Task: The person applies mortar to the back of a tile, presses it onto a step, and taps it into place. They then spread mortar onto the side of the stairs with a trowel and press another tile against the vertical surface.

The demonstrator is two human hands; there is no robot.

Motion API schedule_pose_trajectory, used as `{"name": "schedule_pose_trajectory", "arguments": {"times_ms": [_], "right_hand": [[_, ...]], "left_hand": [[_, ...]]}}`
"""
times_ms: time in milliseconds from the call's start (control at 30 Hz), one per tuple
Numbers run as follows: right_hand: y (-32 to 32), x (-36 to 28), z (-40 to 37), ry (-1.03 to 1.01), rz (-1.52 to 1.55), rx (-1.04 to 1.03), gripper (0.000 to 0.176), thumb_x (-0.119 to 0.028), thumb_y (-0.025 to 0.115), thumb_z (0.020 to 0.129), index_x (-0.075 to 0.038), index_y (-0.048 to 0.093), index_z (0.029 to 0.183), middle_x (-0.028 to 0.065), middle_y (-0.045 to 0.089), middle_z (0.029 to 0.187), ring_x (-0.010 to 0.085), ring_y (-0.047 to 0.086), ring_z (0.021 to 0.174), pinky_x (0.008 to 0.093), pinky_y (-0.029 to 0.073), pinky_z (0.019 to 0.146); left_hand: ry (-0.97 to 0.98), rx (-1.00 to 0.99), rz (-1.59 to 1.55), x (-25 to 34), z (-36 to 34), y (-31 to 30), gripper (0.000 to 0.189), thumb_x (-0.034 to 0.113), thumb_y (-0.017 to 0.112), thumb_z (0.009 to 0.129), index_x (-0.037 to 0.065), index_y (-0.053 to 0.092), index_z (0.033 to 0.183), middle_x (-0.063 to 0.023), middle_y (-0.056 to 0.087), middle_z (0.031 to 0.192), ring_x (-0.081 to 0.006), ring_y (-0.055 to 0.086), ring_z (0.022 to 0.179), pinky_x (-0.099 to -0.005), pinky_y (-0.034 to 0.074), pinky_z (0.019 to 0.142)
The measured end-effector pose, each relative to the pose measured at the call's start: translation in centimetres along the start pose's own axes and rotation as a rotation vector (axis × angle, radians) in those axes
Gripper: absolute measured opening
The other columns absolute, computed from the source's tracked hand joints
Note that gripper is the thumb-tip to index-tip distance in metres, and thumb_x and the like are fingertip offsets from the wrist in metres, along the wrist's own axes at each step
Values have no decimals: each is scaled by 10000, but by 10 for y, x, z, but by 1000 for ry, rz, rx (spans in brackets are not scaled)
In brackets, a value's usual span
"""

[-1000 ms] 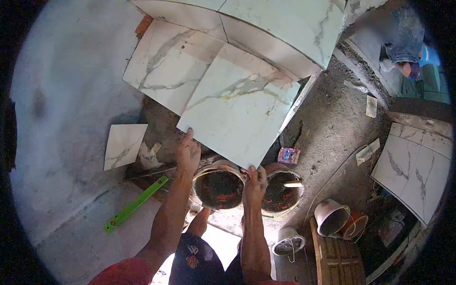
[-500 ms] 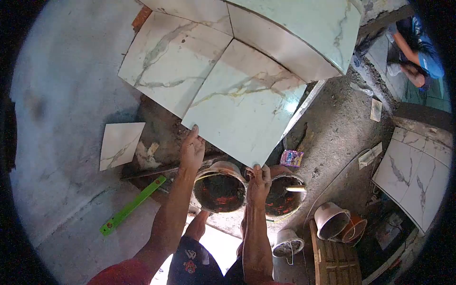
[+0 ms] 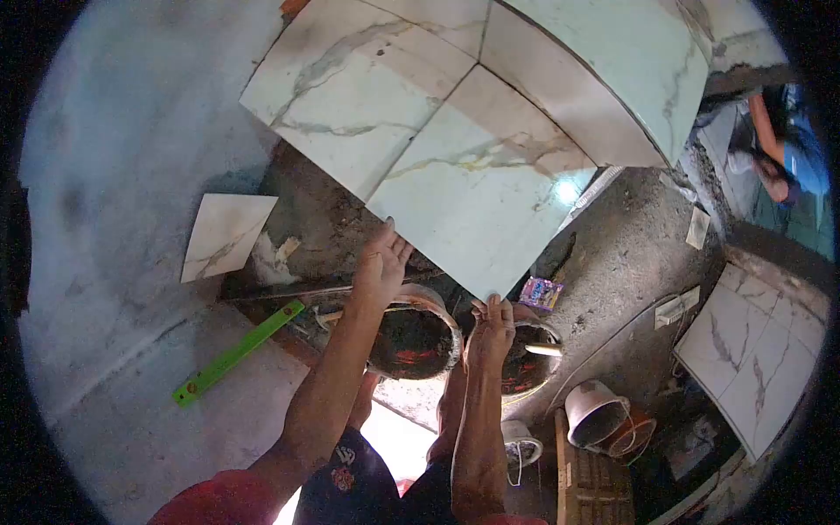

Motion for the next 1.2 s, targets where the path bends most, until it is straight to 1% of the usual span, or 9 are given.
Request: {"name": "schedule_pose_trajectory", "arguments": {"times_ms": [200, 467, 567, 767, 900, 967, 1100, 1167, 1200], "right_hand": [[-7, 0, 7, 16, -82, 0, 203, -193, 574, 842, -72, 526, 997, 5, 564, 906, 132, 539, 762, 277, 405, 715], [-12, -9, 14, 39, -260, -40, 173, -204, 559, 857, -67, 534, 959, 17, 561, 811, 86, 493, 657, 226, 374, 573], [5, -20, 6, 50, -326, 56, 179, -232, 562, 856, -61, 549, 908, 15, 548, 730, 82, 465, 588, 226, 360, 521], [-11, -37, 20, 10, -921, 59, 281, -300, 605, 824, -36, 571, 737, -17, 454, 575, 61, 392, 520, 219, 302, 462], [-13, -38, 25, -112, -1036, 45, 331, -331, 598, 825, -41, 560, 670, -28, 423, 563, 56, 365, 524, 224, 272, 474], [-12, -38, 24, -117, -1016, 23, 294, -305, 610, 821, -36, 573, 708, -24, 461, 587, 57, 380, 532, 217, 296, 489], [-10, -32, 24, -98, -930, 55, 307, -326, 618, 812, -26, 587, 751, -13, 488, 616, 67, 417, 550, 218, 335, 515], [-14, -36, 25, -131, -926, 63, 320, -337, 620, 809, -22, 590, 765, -8, 498, 627, 69, 431, 560, 216, 352, 529], [-11, -37, 23, -130, -952, 39, 333, -333, 607, 817, -4, 592, 772, 16, 528, 641, 92, 481, 588, 230, 398, 552]], "left_hand": [[136, 307, 151, 3, -30, 1, 439, 166, 525, 844, 11, 387, 1231, -91, 420, 1239, -200, 368, 1182, -332, 283, 985], [152, 138, 108, 10, -6, 14, 558, 42, 404, 833, -29, 171, 1335, -138, 307, 1325, -226, 264, 1262, -313, 175, 1063], [136, 248, 67, 7, -1, 17, 407, -4, 373, 835, 65, 384, 1237, 1, 473, 793, -81, 456, 649, -225, 378, 559], [145, 339, 154, 10, -5, 29, 304, 19, 432, 827, 43, 477, 1126, 20, 422, 663, -76, 417, 530, -236, 357, 477], [187, 434, 279, 10, 4, 24, 223, 76, 496, 831, 17, 537, 1042, 7, 479, 696, -85, 460, 563, -239, 378, 483], [252, 472, 309, 13, 12, 12, 422, 85, 573, 819, -61, 422, 1185, -156, 498, 1133, -252, 502, 1051, -314, 426, 902], [174, 573, 284, 22, 22, 9, 400, 107, 584, 816, -57, 445, 1153, -162, 518, 1104, -264, 506, 1044, -359, 434, 897], [221, 678, 186, 23, 28, 4, 128, 96, 648, 770, -7, 596, 825, -66, 578, 732, -144, 535, 622, -267, 440, 529], [200, 669, 185, 24, 29, 1, 173, 89, 669, 752, -20, 593, 862, -76, 584, 767, -153, 555, 676, -281, 475, 576]]}}
Point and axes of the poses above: each hand's wrist, its own z-axis towards the middle knuckle, its own y-axis out of the palm, x = y × z, the point moved 2 cm from there along z, towards the middle knuckle
